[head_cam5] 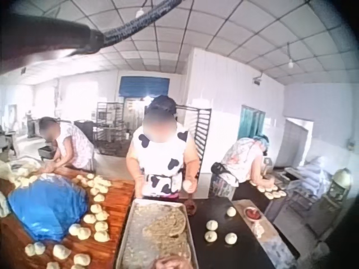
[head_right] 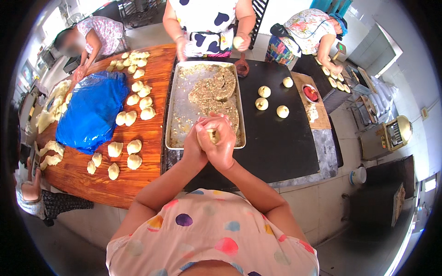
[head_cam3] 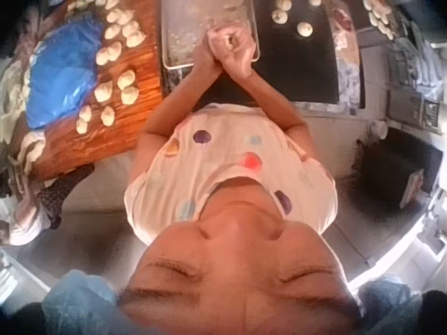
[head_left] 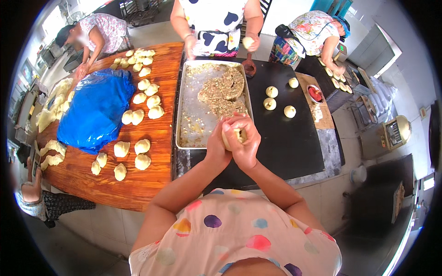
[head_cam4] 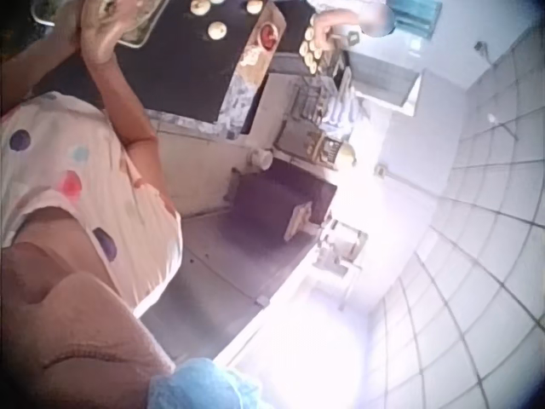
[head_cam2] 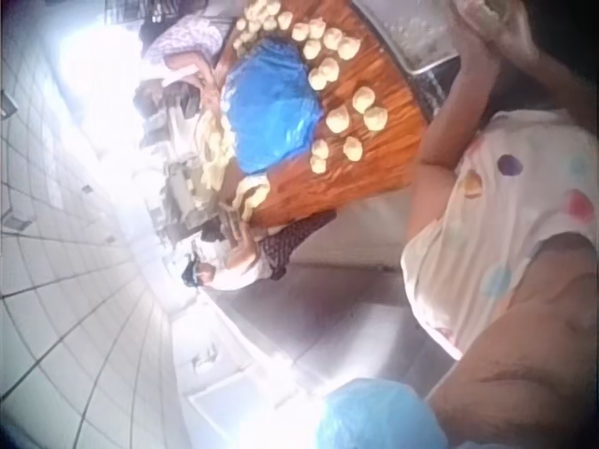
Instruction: The person flattens pieces of dough by hand on a surface, scoops a portion of filling from a tray into the center, and pinches the dough closed to form filled balls.
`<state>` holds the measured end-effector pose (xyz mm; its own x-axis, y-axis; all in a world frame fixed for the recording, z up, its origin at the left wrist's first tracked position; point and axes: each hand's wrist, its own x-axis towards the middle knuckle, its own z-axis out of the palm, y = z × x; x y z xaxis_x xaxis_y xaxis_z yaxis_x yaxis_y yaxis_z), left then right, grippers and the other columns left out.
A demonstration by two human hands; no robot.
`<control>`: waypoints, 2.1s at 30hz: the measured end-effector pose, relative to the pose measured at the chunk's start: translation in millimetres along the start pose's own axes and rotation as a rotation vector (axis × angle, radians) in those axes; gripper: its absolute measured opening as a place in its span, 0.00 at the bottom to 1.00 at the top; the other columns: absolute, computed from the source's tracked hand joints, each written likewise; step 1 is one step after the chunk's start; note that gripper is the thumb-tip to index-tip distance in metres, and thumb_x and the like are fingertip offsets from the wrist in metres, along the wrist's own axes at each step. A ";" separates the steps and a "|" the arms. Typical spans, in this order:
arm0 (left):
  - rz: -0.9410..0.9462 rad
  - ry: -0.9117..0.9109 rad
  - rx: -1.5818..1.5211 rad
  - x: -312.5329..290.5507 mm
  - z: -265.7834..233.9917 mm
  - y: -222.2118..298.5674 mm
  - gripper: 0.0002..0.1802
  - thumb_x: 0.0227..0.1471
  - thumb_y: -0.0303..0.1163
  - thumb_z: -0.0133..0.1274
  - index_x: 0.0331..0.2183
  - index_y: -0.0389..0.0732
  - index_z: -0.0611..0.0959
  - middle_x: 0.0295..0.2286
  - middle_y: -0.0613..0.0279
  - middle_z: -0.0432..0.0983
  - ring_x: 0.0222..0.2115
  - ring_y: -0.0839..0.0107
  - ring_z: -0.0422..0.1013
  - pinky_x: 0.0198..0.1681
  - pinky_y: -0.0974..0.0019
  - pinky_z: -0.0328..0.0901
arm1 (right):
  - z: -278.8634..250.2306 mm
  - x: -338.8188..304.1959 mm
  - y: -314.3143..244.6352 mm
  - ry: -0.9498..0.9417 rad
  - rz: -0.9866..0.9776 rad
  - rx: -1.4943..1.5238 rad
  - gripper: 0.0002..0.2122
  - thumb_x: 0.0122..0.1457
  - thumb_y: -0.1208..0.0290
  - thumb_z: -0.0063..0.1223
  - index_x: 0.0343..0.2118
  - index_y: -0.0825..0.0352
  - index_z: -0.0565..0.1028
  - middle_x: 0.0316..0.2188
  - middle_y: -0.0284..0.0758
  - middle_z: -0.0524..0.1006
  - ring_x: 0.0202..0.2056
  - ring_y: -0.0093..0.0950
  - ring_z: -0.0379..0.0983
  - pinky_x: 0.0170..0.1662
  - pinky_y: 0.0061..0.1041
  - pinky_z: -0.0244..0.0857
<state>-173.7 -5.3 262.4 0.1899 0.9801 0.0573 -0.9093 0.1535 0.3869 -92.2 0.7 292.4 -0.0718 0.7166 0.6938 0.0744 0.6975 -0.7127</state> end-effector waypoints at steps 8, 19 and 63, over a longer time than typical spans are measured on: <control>-0.073 -0.191 0.059 11.1 -6.0 8.4 0.25 0.65 0.45 0.34 0.52 0.36 0.70 0.49 0.47 0.69 0.52 0.52 0.66 0.58 0.51 0.59 | -10.8 7.2 -9.7 -0.175 -0.080 -0.152 0.11 0.52 0.78 0.60 0.37 0.67 0.72 0.39 0.39 0.77 0.46 0.34 0.73 0.59 0.41 0.58; 0.109 0.030 0.102 23.4 -29.4 -14.2 0.21 0.67 0.47 0.33 0.47 0.42 0.73 0.43 0.58 0.72 0.47 0.64 0.70 0.54 0.59 0.64 | -13.1 9.8 2.2 -0.131 -0.167 -0.290 0.12 0.51 0.78 0.61 0.36 0.65 0.70 0.38 0.42 0.78 0.45 0.37 0.74 0.60 0.45 0.57; -0.432 -0.042 0.052 35.8 -5.8 -10.1 0.36 0.62 0.59 0.35 0.55 0.37 0.68 0.50 0.48 0.70 0.53 0.54 0.66 0.57 0.52 0.62 | -62.2 -0.7 20.9 -0.392 0.006 -0.024 0.19 0.51 0.75 0.63 0.47 0.68 0.76 0.53 0.46 0.72 0.59 0.42 0.64 0.59 0.38 0.59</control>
<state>-159.9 29.0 255.2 0.5650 0.8209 -0.0831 -0.7230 0.5410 0.4296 -28.7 14.7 283.4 -0.4455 0.6695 0.5944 0.0992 0.6968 -0.7104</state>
